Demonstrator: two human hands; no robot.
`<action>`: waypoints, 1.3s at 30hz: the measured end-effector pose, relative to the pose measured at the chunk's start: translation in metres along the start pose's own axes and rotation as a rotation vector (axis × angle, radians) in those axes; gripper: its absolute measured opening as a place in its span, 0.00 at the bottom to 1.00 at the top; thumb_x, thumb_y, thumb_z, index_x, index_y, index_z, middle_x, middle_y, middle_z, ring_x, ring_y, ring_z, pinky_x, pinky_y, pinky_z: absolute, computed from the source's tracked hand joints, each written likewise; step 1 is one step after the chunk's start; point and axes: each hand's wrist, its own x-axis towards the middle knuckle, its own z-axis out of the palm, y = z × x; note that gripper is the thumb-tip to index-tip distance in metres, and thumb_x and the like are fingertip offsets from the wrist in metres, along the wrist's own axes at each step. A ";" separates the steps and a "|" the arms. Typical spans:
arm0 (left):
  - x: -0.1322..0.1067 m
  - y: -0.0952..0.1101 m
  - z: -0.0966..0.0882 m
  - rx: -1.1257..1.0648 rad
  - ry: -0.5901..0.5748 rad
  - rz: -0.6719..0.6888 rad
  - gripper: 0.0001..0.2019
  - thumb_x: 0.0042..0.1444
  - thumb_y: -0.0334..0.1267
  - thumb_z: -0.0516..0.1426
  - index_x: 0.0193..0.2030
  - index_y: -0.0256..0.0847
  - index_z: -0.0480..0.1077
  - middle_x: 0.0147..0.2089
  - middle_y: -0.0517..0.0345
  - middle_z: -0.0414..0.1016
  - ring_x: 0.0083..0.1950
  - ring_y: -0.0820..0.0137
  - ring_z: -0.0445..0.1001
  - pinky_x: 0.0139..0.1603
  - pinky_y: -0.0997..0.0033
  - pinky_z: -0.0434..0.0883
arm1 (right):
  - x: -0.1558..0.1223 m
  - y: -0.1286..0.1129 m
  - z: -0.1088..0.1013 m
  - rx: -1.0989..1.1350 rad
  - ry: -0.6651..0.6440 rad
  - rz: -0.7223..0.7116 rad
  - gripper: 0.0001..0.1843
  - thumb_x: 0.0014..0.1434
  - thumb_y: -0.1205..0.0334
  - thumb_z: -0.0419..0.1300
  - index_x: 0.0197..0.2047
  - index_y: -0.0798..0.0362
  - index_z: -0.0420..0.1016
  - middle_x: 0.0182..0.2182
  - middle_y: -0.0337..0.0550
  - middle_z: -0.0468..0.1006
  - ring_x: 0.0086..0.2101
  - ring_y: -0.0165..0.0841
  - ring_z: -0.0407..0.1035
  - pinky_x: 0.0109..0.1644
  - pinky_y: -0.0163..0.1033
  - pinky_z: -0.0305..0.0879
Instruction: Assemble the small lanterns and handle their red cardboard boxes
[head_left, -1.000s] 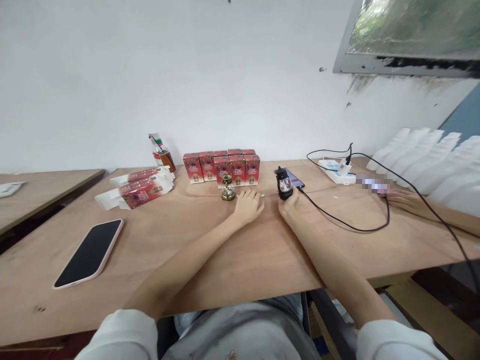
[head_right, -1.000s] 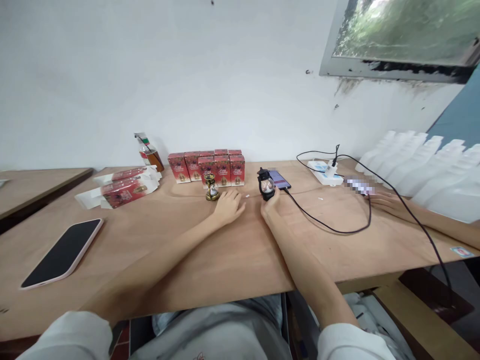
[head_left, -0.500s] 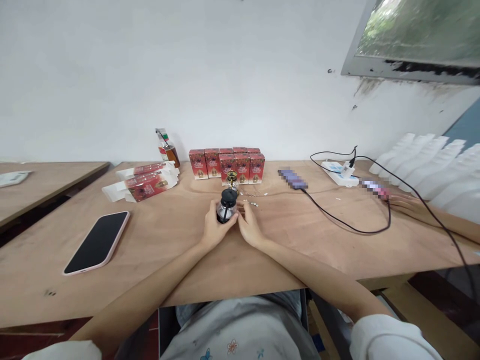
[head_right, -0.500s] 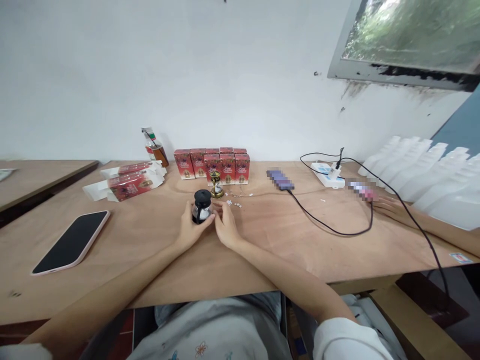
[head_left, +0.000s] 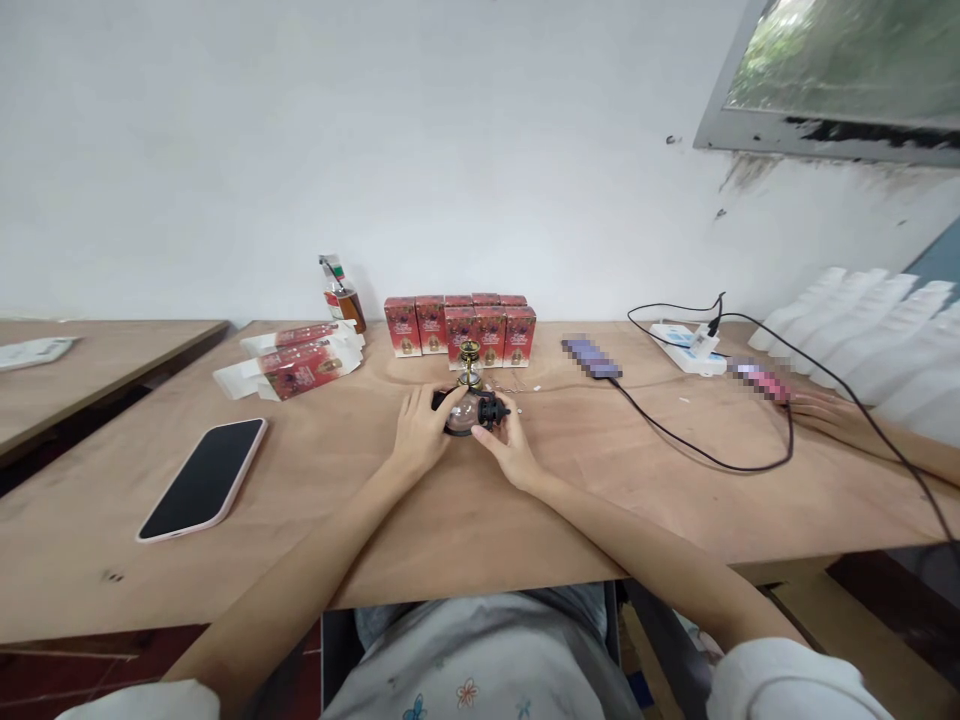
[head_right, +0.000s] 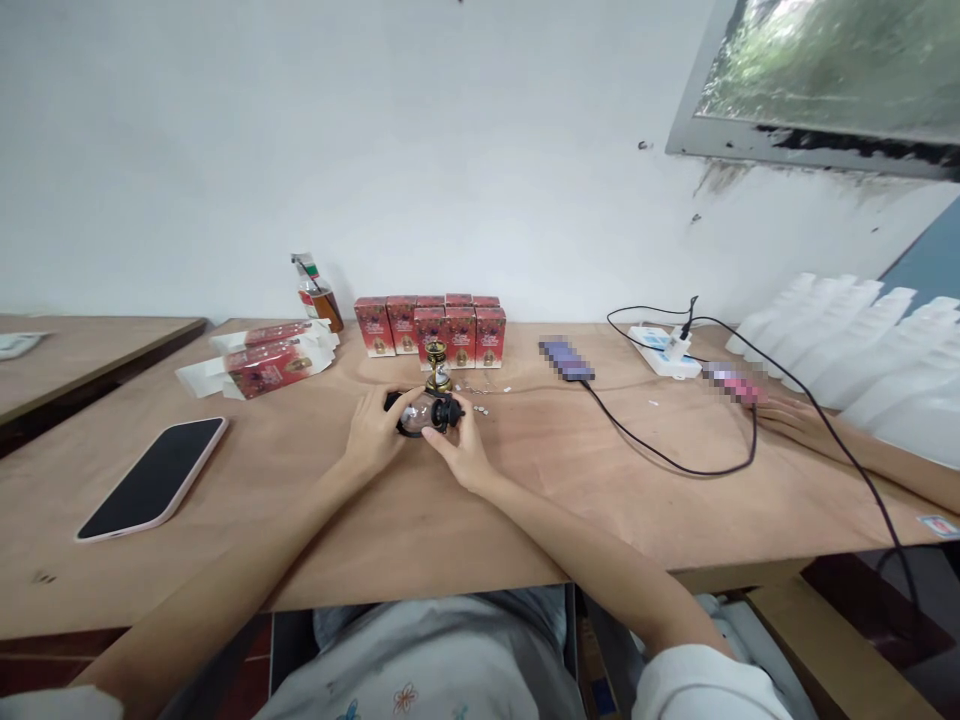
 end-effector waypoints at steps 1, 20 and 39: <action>0.000 0.000 0.000 0.022 -0.005 0.005 0.22 0.53 0.32 0.54 0.56 0.45 0.65 0.51 0.47 0.68 0.52 0.59 0.65 0.48 0.61 0.63 | 0.002 -0.001 0.001 0.028 0.028 0.038 0.25 0.49 0.55 0.64 0.49 0.46 0.60 0.46 0.42 0.68 0.46 0.35 0.66 0.49 0.43 0.68; 0.009 -0.013 0.007 -0.661 -0.042 -0.261 0.29 0.43 0.38 0.61 0.54 0.39 0.61 0.54 0.47 0.70 0.52 0.60 0.70 0.50 0.60 0.67 | 0.021 0.000 -0.016 0.408 0.159 0.243 0.18 0.42 0.61 0.67 0.38 0.46 0.68 0.37 0.35 0.75 0.34 0.30 0.69 0.34 0.35 0.68; 0.004 0.017 0.001 -1.010 0.052 -0.213 0.30 0.41 0.42 0.66 0.52 0.40 0.65 0.56 0.48 0.69 0.58 0.61 0.66 0.60 0.58 0.62 | 0.022 0.008 -0.021 0.423 -0.115 0.420 0.22 0.46 0.56 0.67 0.46 0.44 0.70 0.37 0.35 0.78 0.33 0.30 0.73 0.40 0.40 0.72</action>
